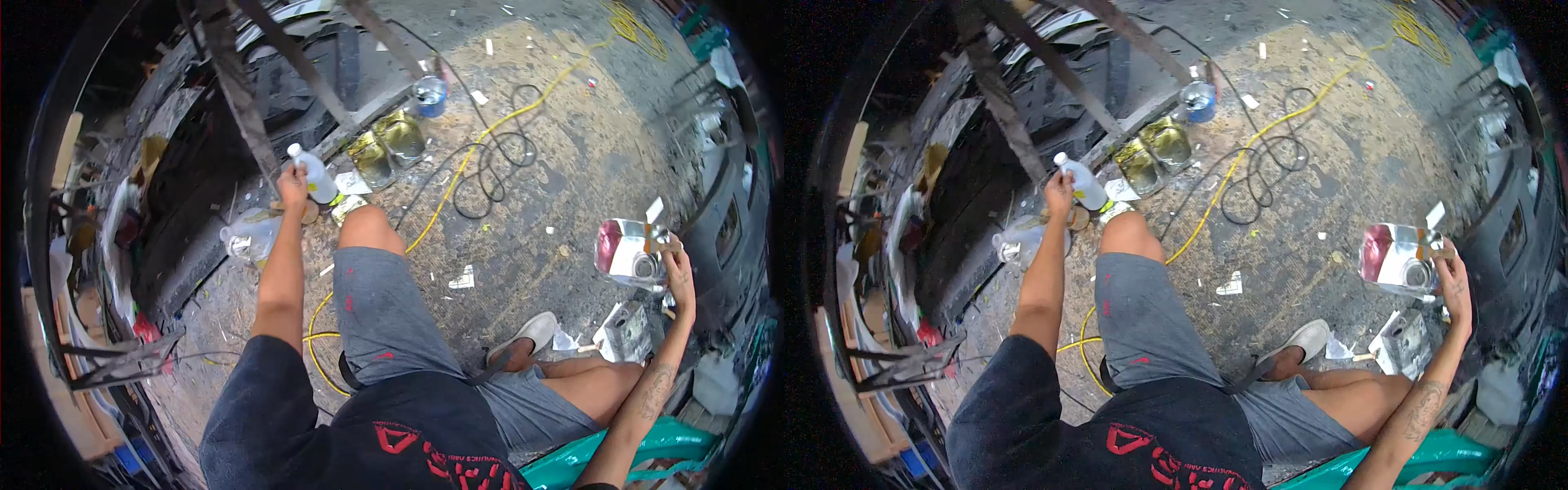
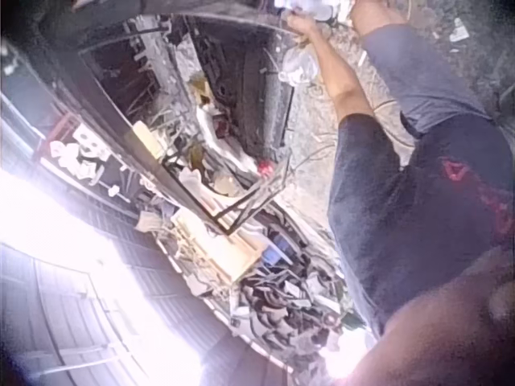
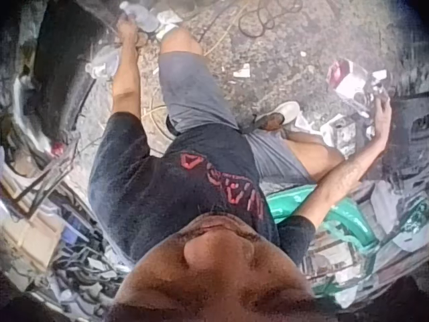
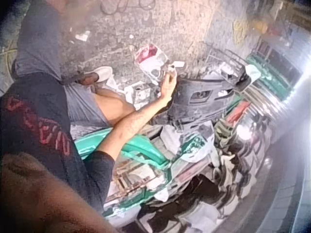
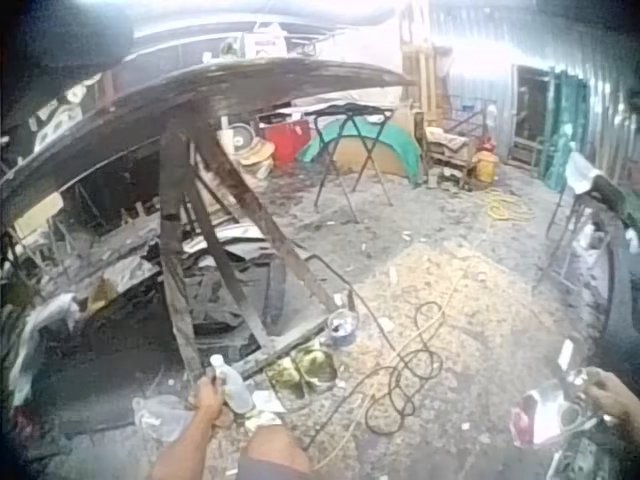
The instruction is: The person prepares a paint mixture by pouring liquids from a white jug and a metal can into a container, stirring the contents with a brush, and then applying the blue mixture to a textured mold on a table.
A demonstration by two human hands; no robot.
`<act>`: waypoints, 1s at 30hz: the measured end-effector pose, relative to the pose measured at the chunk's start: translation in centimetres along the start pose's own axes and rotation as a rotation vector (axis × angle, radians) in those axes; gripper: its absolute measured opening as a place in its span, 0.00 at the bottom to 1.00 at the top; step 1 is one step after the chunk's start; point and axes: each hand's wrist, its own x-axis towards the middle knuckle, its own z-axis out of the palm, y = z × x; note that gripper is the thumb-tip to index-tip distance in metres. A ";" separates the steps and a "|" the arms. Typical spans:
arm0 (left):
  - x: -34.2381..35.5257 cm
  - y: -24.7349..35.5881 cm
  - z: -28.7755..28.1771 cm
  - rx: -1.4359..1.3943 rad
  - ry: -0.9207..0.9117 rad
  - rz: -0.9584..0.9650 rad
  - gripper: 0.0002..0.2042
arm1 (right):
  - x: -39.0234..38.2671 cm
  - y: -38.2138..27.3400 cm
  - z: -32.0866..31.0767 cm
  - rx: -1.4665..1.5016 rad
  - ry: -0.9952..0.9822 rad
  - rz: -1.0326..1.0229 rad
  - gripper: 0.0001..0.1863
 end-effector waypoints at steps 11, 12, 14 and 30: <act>4.5 11.3 -9.0 -0.198 -0.126 0.327 0.14 | -0.2 -4.2 1.0 -0.028 -0.036 0.086 0.28; 4.8 13.5 -9.3 -0.216 -0.139 0.351 0.13 | -0.1 -4.6 0.9 -0.032 -0.056 0.143 0.28; 3.9 19.8 -10.1 -0.197 -0.190 0.384 0.13 | -0.4 -5.1 0.9 -0.007 -0.035 0.098 0.28; -8.3 46.5 1.0 -0.237 -0.962 0.952 0.08 | 0.7 -6.9 2.2 -0.012 -0.070 0.008 0.29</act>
